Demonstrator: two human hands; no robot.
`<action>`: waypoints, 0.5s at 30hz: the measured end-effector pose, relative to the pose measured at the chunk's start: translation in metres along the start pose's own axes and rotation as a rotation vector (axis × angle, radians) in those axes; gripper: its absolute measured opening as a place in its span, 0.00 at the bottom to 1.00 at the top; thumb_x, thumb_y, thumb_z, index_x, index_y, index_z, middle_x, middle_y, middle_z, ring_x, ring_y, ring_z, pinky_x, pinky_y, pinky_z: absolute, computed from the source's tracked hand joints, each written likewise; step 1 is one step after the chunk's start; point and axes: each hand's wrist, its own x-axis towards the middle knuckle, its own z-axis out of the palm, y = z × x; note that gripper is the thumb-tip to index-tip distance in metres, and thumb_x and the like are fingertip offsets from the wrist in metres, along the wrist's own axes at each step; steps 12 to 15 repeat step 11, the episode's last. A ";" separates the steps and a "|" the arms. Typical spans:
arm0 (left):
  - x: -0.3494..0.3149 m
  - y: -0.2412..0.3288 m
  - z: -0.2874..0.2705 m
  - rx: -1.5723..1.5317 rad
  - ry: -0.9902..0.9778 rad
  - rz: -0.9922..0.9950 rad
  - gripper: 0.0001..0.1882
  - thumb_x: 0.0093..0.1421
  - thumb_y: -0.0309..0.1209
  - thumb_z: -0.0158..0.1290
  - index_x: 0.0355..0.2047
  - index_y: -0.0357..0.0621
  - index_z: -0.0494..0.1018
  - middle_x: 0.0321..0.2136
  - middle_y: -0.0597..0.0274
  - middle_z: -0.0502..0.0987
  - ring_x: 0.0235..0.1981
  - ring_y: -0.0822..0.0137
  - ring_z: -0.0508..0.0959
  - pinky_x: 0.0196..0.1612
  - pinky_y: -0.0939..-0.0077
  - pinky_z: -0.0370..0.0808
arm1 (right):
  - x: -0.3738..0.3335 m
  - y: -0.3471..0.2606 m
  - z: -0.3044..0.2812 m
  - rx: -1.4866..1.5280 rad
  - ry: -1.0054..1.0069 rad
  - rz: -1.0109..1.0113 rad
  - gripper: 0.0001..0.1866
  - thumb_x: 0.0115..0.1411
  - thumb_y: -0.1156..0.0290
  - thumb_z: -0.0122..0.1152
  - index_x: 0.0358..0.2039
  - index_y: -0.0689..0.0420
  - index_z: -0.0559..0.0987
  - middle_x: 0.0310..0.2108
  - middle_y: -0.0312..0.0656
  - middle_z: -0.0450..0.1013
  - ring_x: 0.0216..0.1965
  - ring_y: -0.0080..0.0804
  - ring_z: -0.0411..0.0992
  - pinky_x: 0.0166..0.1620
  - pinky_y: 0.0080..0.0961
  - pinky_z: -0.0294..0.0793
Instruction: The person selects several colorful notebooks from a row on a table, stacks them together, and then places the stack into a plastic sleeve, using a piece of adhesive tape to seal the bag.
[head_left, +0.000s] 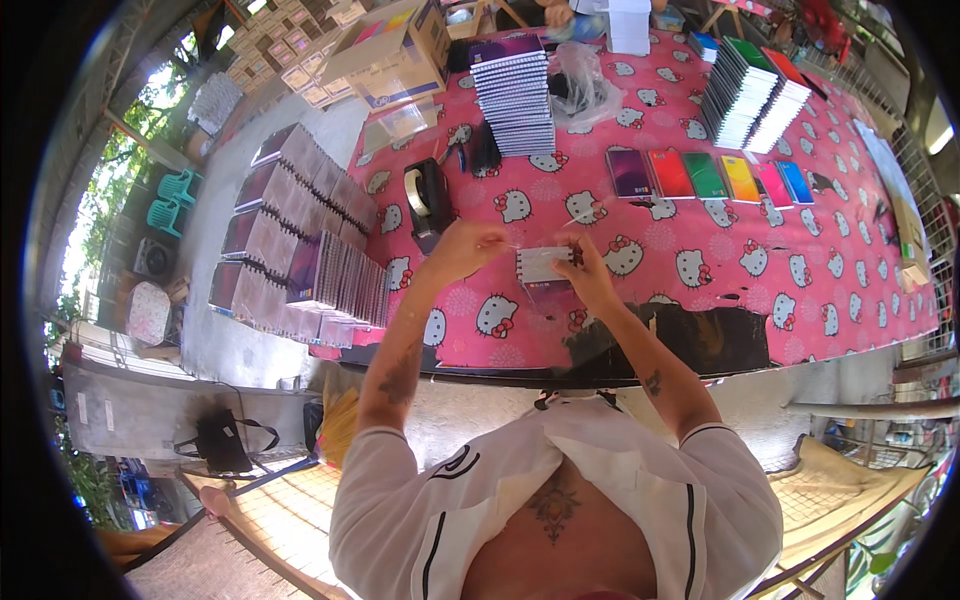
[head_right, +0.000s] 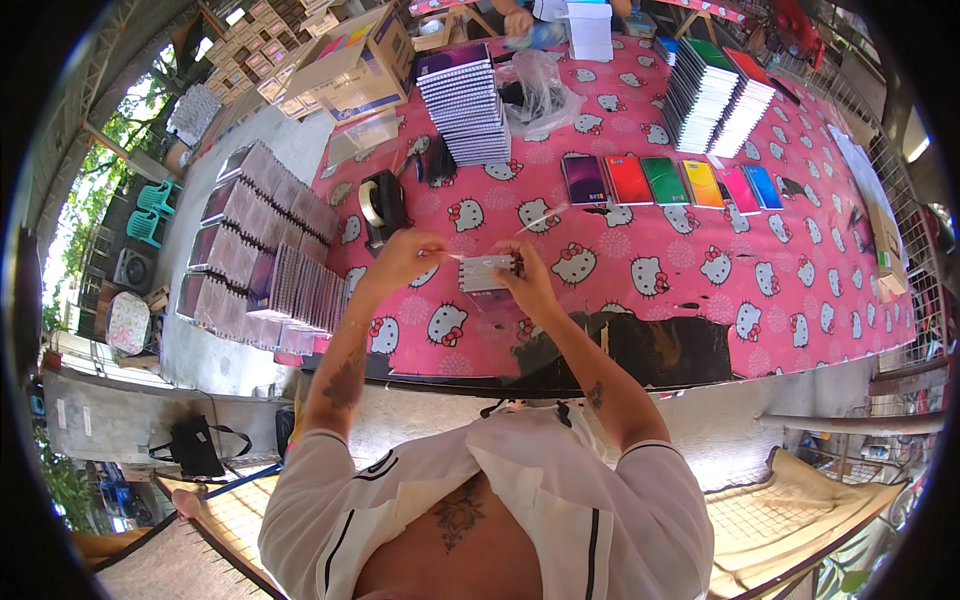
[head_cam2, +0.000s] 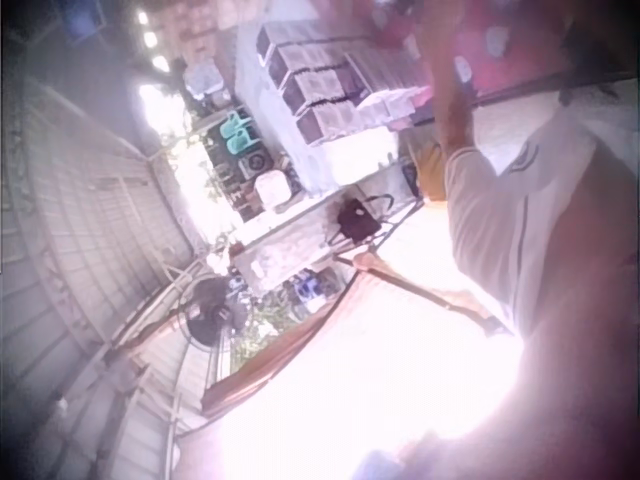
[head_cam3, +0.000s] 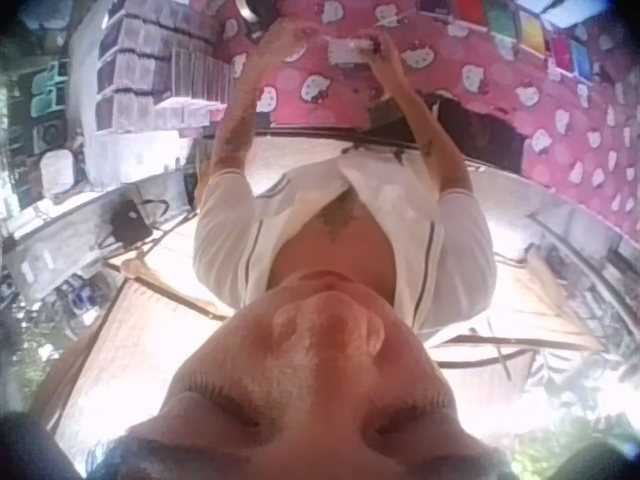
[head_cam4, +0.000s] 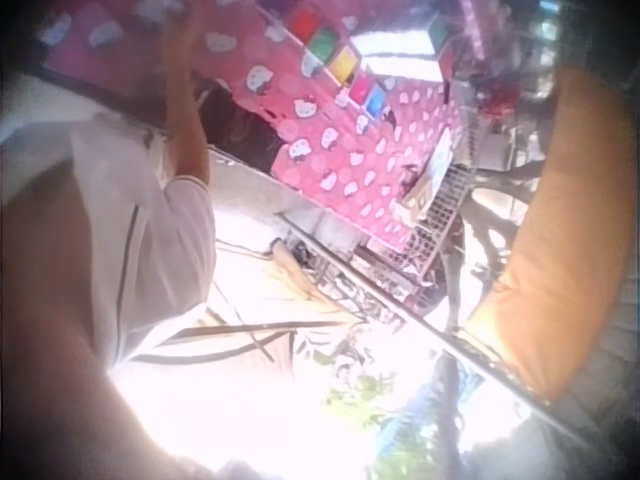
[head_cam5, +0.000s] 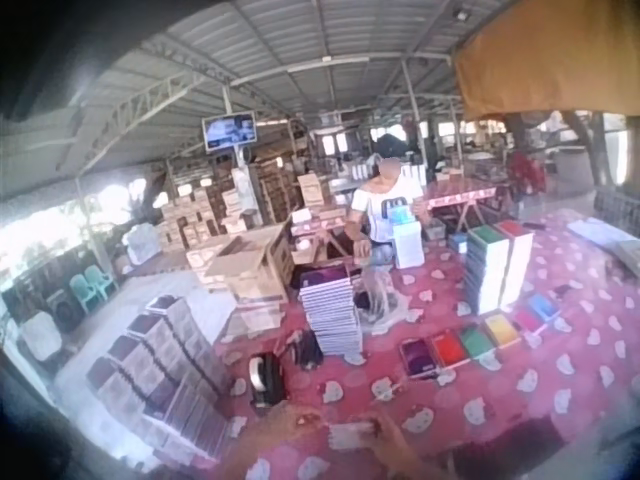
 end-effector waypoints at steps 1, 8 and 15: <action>0.016 0.019 0.000 0.192 -0.088 0.150 0.09 0.53 0.37 0.61 0.28 0.44 0.80 0.27 0.54 0.80 0.30 0.54 0.80 0.33 0.63 0.75 | 0.001 -0.001 0.000 0.006 -0.017 0.015 0.22 0.58 0.81 0.63 0.53 0.58 0.70 0.43 0.36 0.69 0.42 0.22 0.69 0.46 0.20 0.72; 0.096 -0.010 0.013 0.292 -0.582 0.171 0.18 0.55 0.47 0.63 0.37 0.48 0.78 0.26 0.62 0.78 0.30 0.65 0.78 0.34 0.63 0.72 | -0.001 -0.013 -0.008 0.047 -0.158 0.018 0.29 0.59 0.78 0.65 0.60 0.55 0.66 0.48 0.38 0.69 0.46 0.23 0.68 0.48 0.22 0.71; 0.095 -0.068 0.031 -0.027 -0.802 -0.258 0.24 0.55 0.50 0.63 0.45 0.48 0.77 0.42 0.55 0.78 0.43 0.58 0.78 0.40 0.61 0.73 | 0.001 -0.006 0.001 0.127 -0.191 0.044 0.31 0.59 0.76 0.66 0.61 0.54 0.65 0.49 0.38 0.67 0.48 0.25 0.68 0.50 0.24 0.71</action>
